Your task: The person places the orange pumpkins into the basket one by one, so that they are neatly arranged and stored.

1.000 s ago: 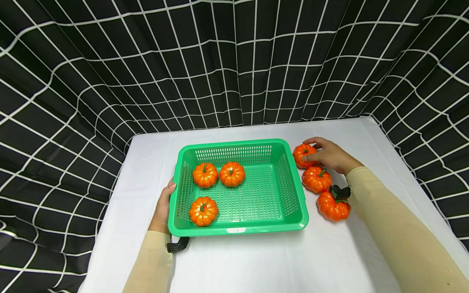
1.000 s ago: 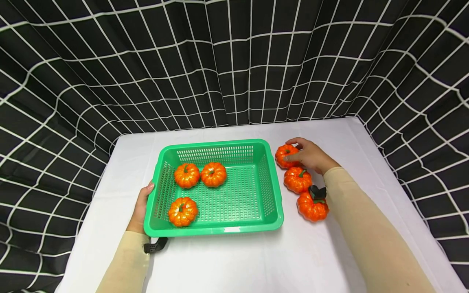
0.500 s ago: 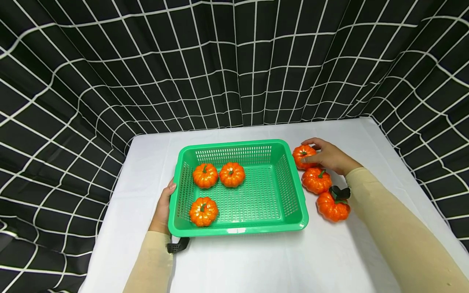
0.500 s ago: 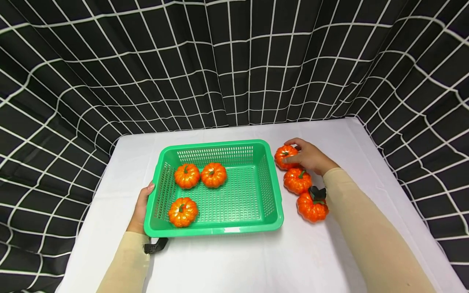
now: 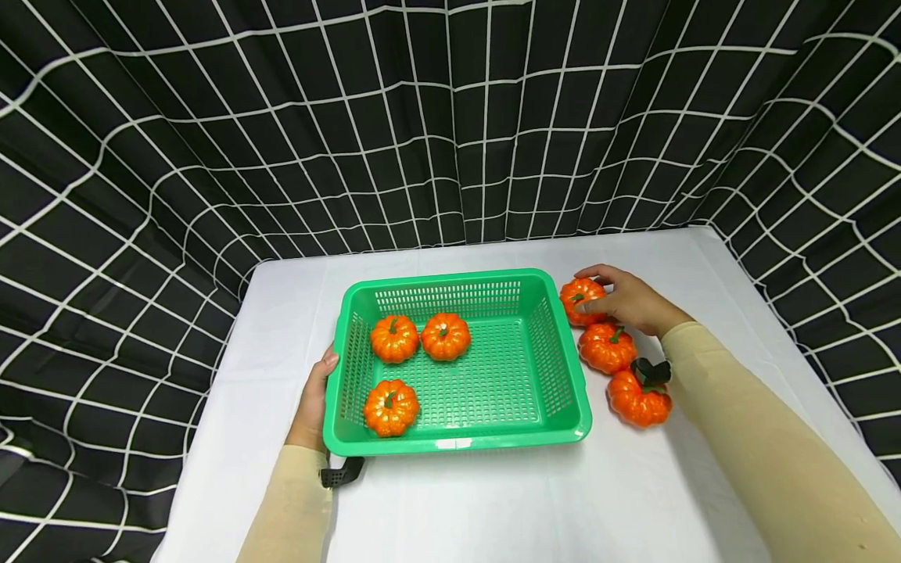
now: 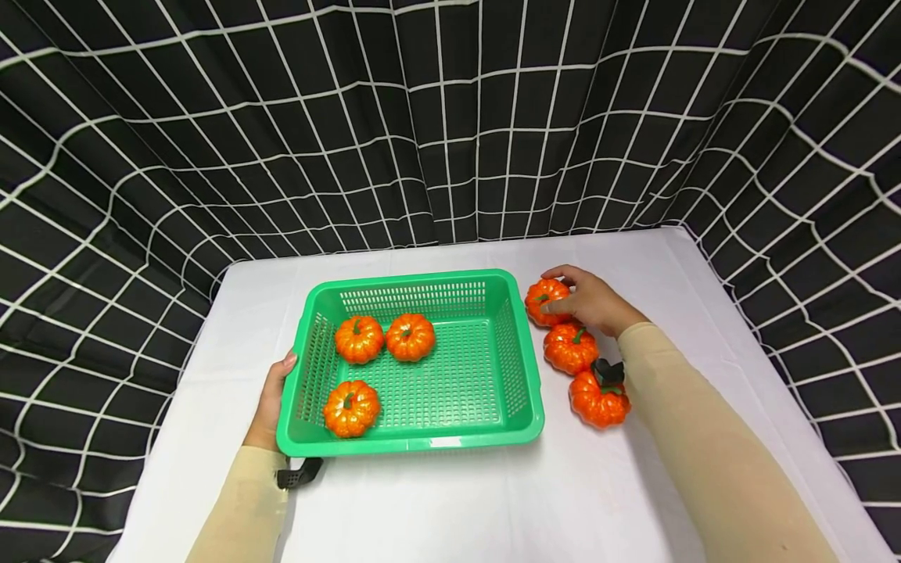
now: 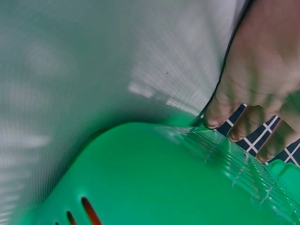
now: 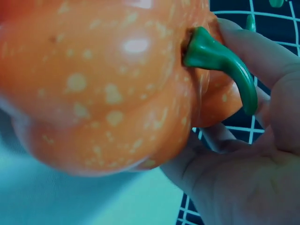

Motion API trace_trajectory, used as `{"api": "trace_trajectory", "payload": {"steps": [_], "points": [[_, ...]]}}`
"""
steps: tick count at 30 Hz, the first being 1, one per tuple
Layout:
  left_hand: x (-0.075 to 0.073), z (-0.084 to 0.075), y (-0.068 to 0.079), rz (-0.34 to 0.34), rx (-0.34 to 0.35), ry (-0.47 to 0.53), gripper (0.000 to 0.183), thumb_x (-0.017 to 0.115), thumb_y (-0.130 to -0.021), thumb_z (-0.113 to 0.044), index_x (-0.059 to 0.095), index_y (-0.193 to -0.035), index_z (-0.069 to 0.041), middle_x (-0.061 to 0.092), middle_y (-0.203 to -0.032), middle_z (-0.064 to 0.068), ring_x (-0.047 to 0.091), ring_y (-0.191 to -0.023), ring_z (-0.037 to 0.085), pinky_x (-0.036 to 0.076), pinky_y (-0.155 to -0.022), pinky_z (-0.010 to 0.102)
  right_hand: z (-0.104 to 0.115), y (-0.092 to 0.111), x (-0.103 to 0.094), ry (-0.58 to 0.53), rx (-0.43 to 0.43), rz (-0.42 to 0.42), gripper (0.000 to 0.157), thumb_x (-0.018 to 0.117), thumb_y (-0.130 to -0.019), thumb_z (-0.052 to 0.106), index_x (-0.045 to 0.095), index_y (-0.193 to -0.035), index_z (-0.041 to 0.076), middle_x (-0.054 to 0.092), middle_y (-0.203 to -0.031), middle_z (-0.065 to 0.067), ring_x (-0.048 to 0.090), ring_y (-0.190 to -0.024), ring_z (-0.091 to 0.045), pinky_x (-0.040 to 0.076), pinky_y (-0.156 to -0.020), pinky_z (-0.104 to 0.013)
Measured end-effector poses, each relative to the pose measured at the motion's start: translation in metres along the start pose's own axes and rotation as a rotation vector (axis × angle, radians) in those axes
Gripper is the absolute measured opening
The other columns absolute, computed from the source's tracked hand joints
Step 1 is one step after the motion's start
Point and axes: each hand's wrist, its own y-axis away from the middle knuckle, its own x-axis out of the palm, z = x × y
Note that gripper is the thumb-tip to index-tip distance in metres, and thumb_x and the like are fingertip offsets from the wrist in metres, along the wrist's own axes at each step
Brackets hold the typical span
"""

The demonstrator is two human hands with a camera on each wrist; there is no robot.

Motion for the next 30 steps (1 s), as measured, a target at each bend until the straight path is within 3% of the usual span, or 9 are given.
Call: {"api": "trace_trajectory", "payload": {"steps": [6,16,30], "points": [[0.000,0.001,0.000,-0.002,0.004,-0.009,0.076,0.032,-0.106,-0.041,0.012,-0.178,-0.027,0.019,-0.178,0.008,0.028,-0.155,0.035,0.028,-0.120,0.053,0.000,-0.001,-0.002,-0.043,0.003,-0.030,0.069,0.077,-0.103,0.016,0.045,-0.164,0.008,0.036,-0.154,-0.028,0.057,-0.119,-0.041,0.060,-0.093,-0.048],[0.001,-0.001,0.002,0.006,-0.006,0.027,0.074,0.031,-0.106,-0.039,0.014,-0.177,-0.028,0.025,-0.175,0.008,0.035,-0.148,0.032,0.036,-0.114,0.042,0.010,0.007,-0.007,-0.048,-0.029,-0.084,0.072,0.082,-0.101,0.027,0.048,-0.162,0.011,0.040,-0.151,-0.026,0.057,-0.115,-0.039,0.060,-0.089,-0.042],[-0.001,0.001,0.001,0.010,-0.005,0.016,0.074,0.031,-0.106,-0.040,0.015,-0.177,-0.028,0.027,-0.175,0.007,0.035,-0.148,0.033,0.035,-0.115,0.045,0.017,0.015,-0.016,-0.126,-0.013,-0.121,0.074,0.083,-0.100,0.032,0.048,-0.162,0.013,0.039,-0.150,-0.022,0.057,-0.115,-0.036,0.061,-0.087,-0.039]]}}
